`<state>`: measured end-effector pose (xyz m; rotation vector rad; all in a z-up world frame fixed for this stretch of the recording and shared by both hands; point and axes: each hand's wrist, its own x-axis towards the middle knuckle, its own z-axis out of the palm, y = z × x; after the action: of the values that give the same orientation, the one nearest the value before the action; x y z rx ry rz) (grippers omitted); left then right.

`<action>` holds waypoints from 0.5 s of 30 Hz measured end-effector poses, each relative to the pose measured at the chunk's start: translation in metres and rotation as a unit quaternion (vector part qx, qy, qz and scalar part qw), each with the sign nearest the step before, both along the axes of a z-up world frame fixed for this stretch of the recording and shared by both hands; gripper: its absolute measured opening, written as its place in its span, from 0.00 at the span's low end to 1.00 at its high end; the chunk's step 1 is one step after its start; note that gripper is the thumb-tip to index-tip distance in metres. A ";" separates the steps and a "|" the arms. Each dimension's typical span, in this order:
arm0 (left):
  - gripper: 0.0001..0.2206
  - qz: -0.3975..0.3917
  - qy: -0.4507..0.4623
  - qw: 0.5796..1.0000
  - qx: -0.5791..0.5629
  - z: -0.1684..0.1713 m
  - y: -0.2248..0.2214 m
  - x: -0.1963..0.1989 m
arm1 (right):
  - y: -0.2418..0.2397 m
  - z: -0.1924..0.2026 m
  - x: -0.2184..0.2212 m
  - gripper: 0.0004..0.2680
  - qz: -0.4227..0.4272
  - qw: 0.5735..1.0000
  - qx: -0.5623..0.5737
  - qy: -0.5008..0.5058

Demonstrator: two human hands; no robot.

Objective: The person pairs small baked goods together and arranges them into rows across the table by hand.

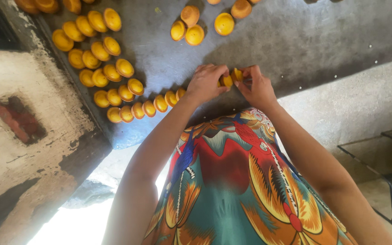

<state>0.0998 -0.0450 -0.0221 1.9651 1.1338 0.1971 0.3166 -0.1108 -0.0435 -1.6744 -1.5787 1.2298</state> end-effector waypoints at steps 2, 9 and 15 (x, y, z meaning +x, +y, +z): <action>0.22 0.002 -0.005 1.000 -0.002 0.003 0.003 -0.006 | 0.011 0.004 0.006 0.15 0.031 0.999 -0.014 -0.035; 0.29 0.168 0.076 0.974 0.135 -0.004 0.065 -0.064 | 0.090 0.007 0.001 0.14 0.145 0.967 0.163 -0.132; 0.35 0.150 0.132 0.976 0.083 -0.013 0.108 -0.084 | 0.147 -0.007 -0.037 0.21 0.210 0.935 0.117 -0.262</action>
<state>0.0161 0.0628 -0.0352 1.9974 1.6361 0.1979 0.2794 0.0363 -0.0503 -1.6384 -2.4011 0.7520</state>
